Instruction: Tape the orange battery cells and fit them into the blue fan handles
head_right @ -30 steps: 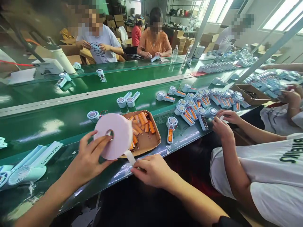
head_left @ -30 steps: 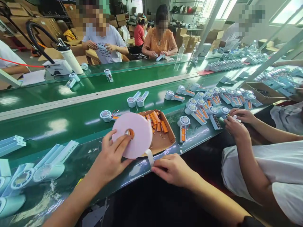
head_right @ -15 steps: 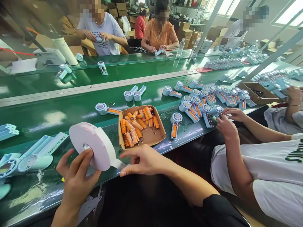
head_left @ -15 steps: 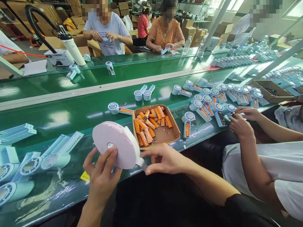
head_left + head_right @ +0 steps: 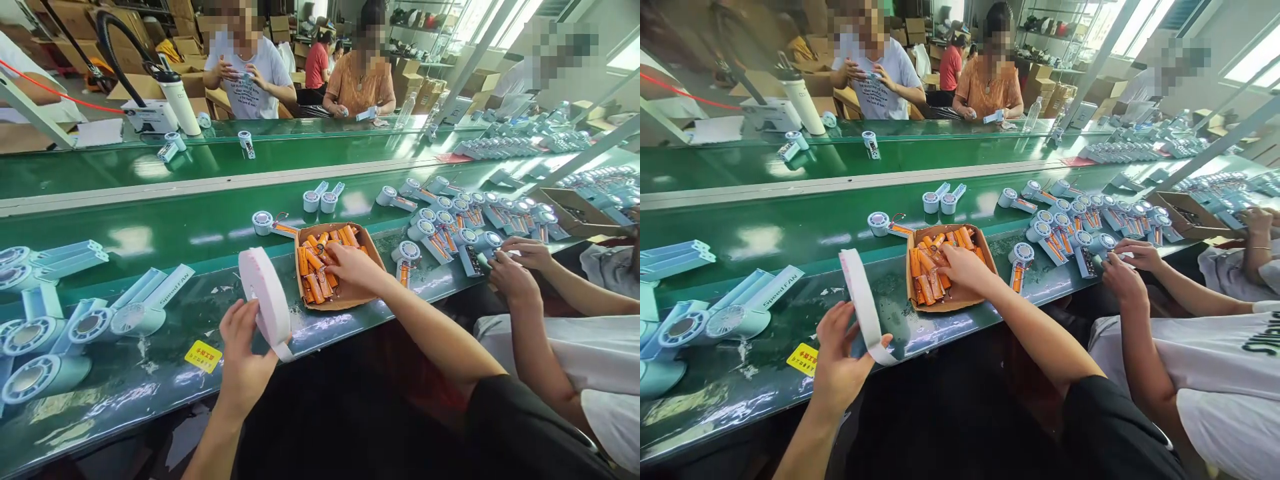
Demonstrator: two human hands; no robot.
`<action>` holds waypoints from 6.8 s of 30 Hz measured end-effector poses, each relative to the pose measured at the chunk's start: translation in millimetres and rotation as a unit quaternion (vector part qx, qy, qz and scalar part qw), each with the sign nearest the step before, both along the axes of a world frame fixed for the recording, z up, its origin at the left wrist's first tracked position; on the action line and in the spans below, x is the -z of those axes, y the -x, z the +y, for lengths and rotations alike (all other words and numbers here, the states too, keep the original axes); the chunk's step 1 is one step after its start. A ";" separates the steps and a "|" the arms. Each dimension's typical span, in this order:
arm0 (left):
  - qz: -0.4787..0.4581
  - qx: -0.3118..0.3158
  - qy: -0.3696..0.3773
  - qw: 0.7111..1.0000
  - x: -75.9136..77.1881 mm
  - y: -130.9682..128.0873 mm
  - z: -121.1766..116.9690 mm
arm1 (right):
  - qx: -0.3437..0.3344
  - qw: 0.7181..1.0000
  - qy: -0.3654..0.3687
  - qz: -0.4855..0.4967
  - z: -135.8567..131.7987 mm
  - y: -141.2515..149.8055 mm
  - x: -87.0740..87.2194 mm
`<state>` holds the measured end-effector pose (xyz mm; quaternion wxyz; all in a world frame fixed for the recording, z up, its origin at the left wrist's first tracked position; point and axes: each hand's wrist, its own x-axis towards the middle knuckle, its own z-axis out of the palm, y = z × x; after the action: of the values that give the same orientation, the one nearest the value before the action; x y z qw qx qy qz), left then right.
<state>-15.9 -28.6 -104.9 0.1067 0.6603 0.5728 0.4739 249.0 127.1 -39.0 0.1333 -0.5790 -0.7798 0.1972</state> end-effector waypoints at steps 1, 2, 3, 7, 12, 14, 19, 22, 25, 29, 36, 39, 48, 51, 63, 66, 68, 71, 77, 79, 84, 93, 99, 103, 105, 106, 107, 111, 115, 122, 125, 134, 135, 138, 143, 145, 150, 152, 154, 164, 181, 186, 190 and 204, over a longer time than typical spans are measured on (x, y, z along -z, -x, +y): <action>0.014 0.010 -0.009 1.000 1.2 -0.8 -0.2 | 0.005 1.000 0.017 0.019 5.8 -1.0 3.6; 0.027 0.021 -0.019 0.999 2.0 -1.1 -0.6 | 0.019 0.998 0.030 0.059 8.6 -3.0 7.0; 0.043 0.031 -0.028 0.998 2.3 -1.0 -1.1 | 0.037 0.992 0.042 0.117 8.8 -5.9 9.8; 0.125 0.035 -0.043 0.991 0.3 1.0 -2.1 | 0.067 0.902 0.107 0.412 -7.8 -20.6 11.6; 0.210 0.021 -0.071 0.975 -6.7 -1.3 2.8 | 0.031 0.841 0.167 0.513 -45.0 -22.1 -5.4; 0.241 0.025 -0.088 0.966 -10.0 -2.9 4.6 | 0.023 0.854 0.170 0.491 -58.2 -19.8 -15.1; 0.280 0.027 -0.117 0.953 -15.3 -5.1 3.4 | -0.043 0.908 0.140 0.393 -75.1 -16.8 -38.1; 0.297 0.022 -0.130 0.946 -18.7 -5.9 1.3 | -0.094 0.947 0.096 0.293 -77.0 -14.5 -47.6; 0.316 0.024 -0.147 0.937 -24.7 -5.0 1.0 | -0.119 0.964 0.080 0.223 -75.9 -13.5 -52.8; 0.342 0.023 -0.154 0.927 -31.6 -1.2 2.5 | -0.114 0.960 0.133 0.220 -71.5 -15.2 -51.3; 0.311 -0.089 -0.156 0.933 -25.3 -29.5 -3.4 | 0.129 0.759 0.056 0.636 -99.3 40.2 -1.8; 0.288 -0.090 -0.164 0.939 -20.1 -51.1 -13.4 | 0.191 0.710 0.017 0.678 -107.5 60.1 11.9; 0.285 -0.055 0.095 0.952 -8.1 48.7 -8.1 | 0.215 0.700 -0.281 0.621 -38.5 -101.3 -71.4; 0.252 -0.015 0.183 0.950 -23.0 77.6 13.0 | 0.217 0.688 -0.211 0.660 -52.5 -115.4 -55.6; 0.436 0.131 0.232 0.860 -116.9 -170.0 327.8 | 0.324 0.667 -0.047 0.669 -101.3 -121.6 33.3; 0.450 0.169 0.282 0.830 -119.5 -210.6 376.5 | 0.342 0.684 -0.050 0.642 -108.4 -138.9 23.3; 0.453 0.189 0.300 0.818 -125.1 -209.0 389.5 | 0.362 0.695 -0.063 0.617 -111.2 -151.7 13.2; 0.451 0.210 0.308 0.811 -138.4 -158.7 391.2 | 0.387 0.715 -0.089 0.575 -105.5 -163.0 -5.7; 0.524 0.219 0.292 0.770 -139.0 26.1 338.6 | 0.290 0.768 -0.139 0.553 -45.7 -123.3 -44.1; 0.536 0.219 0.286 0.764 -122.2 66.1 311.2 | 0.194 0.795 -0.126 0.560 -14.7 -91.9 -53.1; 0.520 0.202 0.277 0.782 -73.8 83.3 275.5 | -0.062 0.893 0.071 0.439 69.8 9.6 -53.6; 0.392 0.166 0.274 0.862 -60.1 80.1 292.0 | -0.221 0.975 -0.012 0.020 135.7 119.6 -16.0; 0.357 0.132 0.271 0.884 -52.3 68.9 292.7 | -0.211 0.973 -0.025 -0.096 141.8 123.2 -4.4; 0.371 0.149 0.264 0.878 -49.9 60.2 289.1 | -0.214 0.971 -0.021 -0.109 143.6 118.4 -1.2; 0.380 0.156 0.261 0.873 -48.8 55.8 286.8 | -0.215 0.970 -0.019 -0.108 144.5 114.0 -1.7; 0.384 0.157 0.260 0.872 -48.4 53.7 286.3 | -0.216 0.970 -0.018 -0.106 145.1 111.5 -2.0; 0.386 0.156 0.260 0.871 -48.3 51.6 286.3 | -0.217 0.970 -0.017 -0.104 145.8 109.1 -2.2; 0.381 0.151 0.272 0.871 -51.6 46.3 290.9 | -0.223 0.970 -0.015 -0.092 149.0 100.3 -0.9; 0.346 0.119 0.282 0.887 -56.7 44.5 294.2 | -0.234 0.968 -0.015 -0.088 150.8 96.8 -0.2; 0.311 0.055 0.297 0.901 -51.2 31.3 301.3 | -0.252 0.928 -0.007 -0.275 147.8 112.5 -9.5; 0.308 0.045 0.303 0.901 -50.0 26.3 307.0 | -0.269 0.918 0.013 -0.291 147.6 126.5 -13.3; 0.309 0.062 0.203 0.927 -74.4 30.3 245.4 | -0.224 0.965 -0.053 -0.125 109.7 77.1 -51.2; 0.305 0.092 0.162 0.934 -71.6 41.9 219.7 | -0.208 0.973 -0.074 -0.061 89.3 54.2 -52.1; 0.321 0.218 0.122 0.914 -52.2 89.1 131.2 | -0.199 0.977 -0.037 0.060 16.4 -18.5 -44.7; 0.405 0.186 0.131 0.886 -12.7 144.9 38.8 | -0.076 0.991 -0.060 0.089 -44.8 -78.8 -13.9; 0.409 0.180 0.123 0.886 -7.8 148.7 35.3 | -0.078 0.990 -0.105 0.061 -32.3 -70.4 -5.1; 0.360 0.166 0.073 0.915 -28.4 142.1 45.1 | -0.162 0.976 -0.139 -0.050 29.4 -20.2 1.3; 0.341 0.143 0.060 0.927 -39.6 138.8 40.3 | -0.184 0.973 -0.124 -0.069 47.8 -9.1 2.8; 0.333 0.139 0.055 0.931 -47.3 134.2 31.1 | -0.186 0.976 -0.114 -0.016 58.0 -7.1 4.2; 0.298 0.116 -0.014 0.947 -34.4 74.4 17.5 | 0.034 0.730 0.192 0.655 -16.4 -9.9 -18.3; 0.343 0.099 -0.096 0.929 -54.3 4.7 22.4 | 0.094 0.772 0.018 0.629 -84.5 5.7 -7.3; 0.371 0.097 -0.120 0.916 -60.0 -0.6 24.9 | 0.085 0.783 0.031 0.616 -89.2 12.5 -2.2; 0.402 0.070 -0.142 0.902 -60.7 1.8 23.6 | 0.008 0.769 0.143 0.623 -83.4 -6.3 -3.1; 0.288 -0.063 -0.103 0.950 -34.1 -35.2 8.4 | 0.188 0.611 -0.081 0.765 -66.7 -4.6 -1.1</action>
<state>19.3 -20.1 -70.8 -0.1612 0.7383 0.5682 0.3259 253.6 60.4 -37.9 0.7616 -0.3389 -0.2817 0.4750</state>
